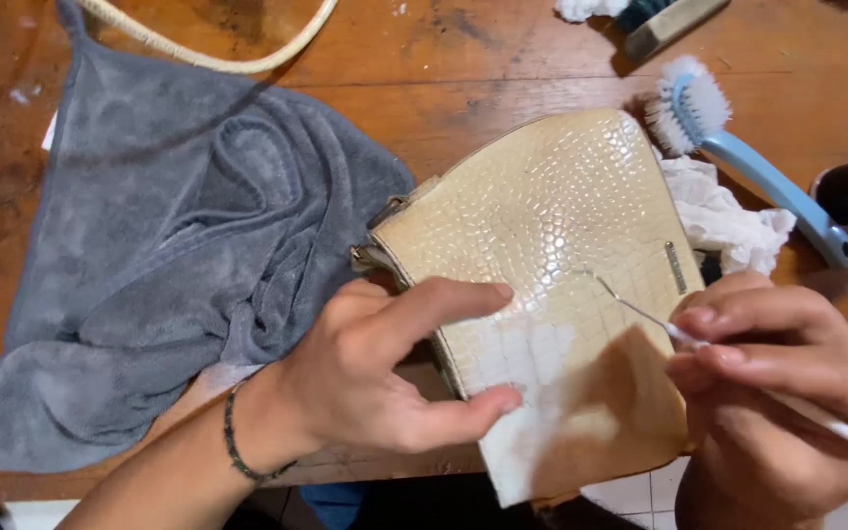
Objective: Using a fine metal pick to remove dirt and residue from the textured grooves of a crocodile-patterned purse.
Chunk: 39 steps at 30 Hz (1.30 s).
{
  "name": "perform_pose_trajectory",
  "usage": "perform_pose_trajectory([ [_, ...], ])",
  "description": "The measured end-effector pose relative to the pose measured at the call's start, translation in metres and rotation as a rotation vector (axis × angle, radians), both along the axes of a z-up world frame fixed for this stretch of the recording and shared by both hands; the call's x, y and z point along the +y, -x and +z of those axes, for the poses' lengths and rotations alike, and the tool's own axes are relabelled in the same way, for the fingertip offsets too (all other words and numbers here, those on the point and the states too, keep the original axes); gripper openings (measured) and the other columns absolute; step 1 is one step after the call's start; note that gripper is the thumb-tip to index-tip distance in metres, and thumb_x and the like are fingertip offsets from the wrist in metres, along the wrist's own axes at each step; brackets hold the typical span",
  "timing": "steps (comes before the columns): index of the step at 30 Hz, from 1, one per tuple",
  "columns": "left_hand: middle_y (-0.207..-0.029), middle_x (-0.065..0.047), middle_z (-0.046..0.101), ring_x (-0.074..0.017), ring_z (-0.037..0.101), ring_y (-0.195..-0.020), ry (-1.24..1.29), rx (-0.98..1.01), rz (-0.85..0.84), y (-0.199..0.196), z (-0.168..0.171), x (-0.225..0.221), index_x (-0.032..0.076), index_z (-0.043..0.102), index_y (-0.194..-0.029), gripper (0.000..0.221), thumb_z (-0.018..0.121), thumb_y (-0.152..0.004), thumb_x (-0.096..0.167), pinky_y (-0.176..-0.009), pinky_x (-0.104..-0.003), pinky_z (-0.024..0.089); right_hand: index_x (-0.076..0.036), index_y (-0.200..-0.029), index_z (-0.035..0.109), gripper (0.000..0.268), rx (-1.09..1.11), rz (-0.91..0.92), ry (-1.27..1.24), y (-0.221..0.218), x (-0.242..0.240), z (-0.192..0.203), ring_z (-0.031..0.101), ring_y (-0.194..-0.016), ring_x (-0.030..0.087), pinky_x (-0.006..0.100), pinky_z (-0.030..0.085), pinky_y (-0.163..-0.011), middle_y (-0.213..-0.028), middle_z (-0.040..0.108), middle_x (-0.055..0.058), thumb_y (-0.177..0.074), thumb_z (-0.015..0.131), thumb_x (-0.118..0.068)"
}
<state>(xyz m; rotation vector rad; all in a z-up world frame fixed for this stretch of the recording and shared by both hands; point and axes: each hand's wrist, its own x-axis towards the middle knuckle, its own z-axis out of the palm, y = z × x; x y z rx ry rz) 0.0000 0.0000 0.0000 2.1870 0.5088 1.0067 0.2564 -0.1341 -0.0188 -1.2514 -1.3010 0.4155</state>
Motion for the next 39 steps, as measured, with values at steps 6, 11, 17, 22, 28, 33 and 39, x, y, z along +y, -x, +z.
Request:
perform_pose_trajectory([
  [6,-0.090,-0.012,0.068,-0.0135,0.065,-0.068,1.033,-0.371,0.007,-0.021,-0.018,-0.014,0.014,0.029,-0.134,0.077,0.080,-0.078,0.000,-0.064,-0.028,0.056,0.001,-0.109,0.065,0.019,-0.230,-0.013,-0.063,0.024,0.019,0.029,0.064,-0.076,0.023,0.032,0.057,-0.075,-0.087,0.062,0.011,-0.093,0.067,-0.009],
  [11,-0.132,-0.022,0.059,-0.0208,0.064,-0.103,1.032,-0.482,0.044,-0.035,-0.018,-0.027,0.022,0.015,-0.145,0.097,0.077,-0.075,-0.006,-0.090,-0.037,0.055,0.010,-0.124,0.062,0.033,-0.019,-0.014,0.055,0.036,0.023,0.042,0.073,-0.089,0.031,0.034,0.060,-0.083,-0.106,0.070,0.024,-0.102,0.049,-0.012],
  [17,-0.126,-0.023,0.066,-0.0247,0.066,-0.108,1.080,-0.400,0.124,-0.036,-0.021,-0.022,0.008,0.023,-0.154,0.094,0.071,-0.075,-0.007,-0.098,-0.041,0.054,0.001,-0.102,0.064,0.016,0.277,0.088,0.196,0.029,0.017,0.048,0.066,-0.089,0.019,0.028,0.054,-0.081,-0.097,0.069,0.013,-0.097,0.061,-0.013],
  [22,-0.120,-0.021,0.070,-0.0225,0.068,-0.101,0.992,-0.279,0.068,-0.036,-0.014,-0.024,0.008,0.020,-0.161,0.095,0.069,-0.080,-0.004,-0.088,-0.037,0.058,-0.007,-0.067,0.059,0.036,0.297,-0.036,0.242,0.028,0.016,0.048,0.062,-0.053,0.011,0.024,0.047,-0.054,-0.058,0.065,0.006,-0.097,0.063,-0.025],
  [28,-0.123,-0.023,0.066,-0.0314,0.066,-0.106,1.261,-0.349,0.153,-0.048,0.006,-0.038,0.000,0.044,-0.138,0.057,0.060,-0.083,0.000,-0.094,-0.044,0.055,-0.012,-0.091,0.049,0.025,0.605,0.141,0.273,0.026,0.010,0.051,0.073,-0.063,0.016,0.019,0.050,-0.051,-0.070,0.059,0.003,-0.092,0.073,-0.017],
  [33,-0.128,-0.022,0.060,-0.0291,0.062,-0.105,1.046,-0.291,0.008,-0.055,0.009,-0.043,0.011,0.015,-0.163,0.099,0.062,-0.077,-0.004,-0.092,-0.045,0.054,-0.012,-0.075,0.047,0.032,0.597,0.157,0.287,0.026,-0.002,0.062,0.056,-0.069,0.009,0.023,0.049,-0.064,-0.078,0.064,0.003,-0.084,0.075,-0.002],
  [39,-0.155,-0.009,0.045,-0.0212,0.063,-0.103,0.793,-0.061,-0.037,-0.068,0.024,-0.041,0.015,0.018,-0.165,0.125,0.074,-0.057,-0.014,-0.088,-0.036,0.055,-0.013,-0.071,0.044,0.035,0.594,0.125,0.137,0.013,-0.001,0.053,0.050,-0.066,0.006,0.025,0.050,-0.067,-0.069,0.059,0.000,-0.084,0.075,-0.004],
])
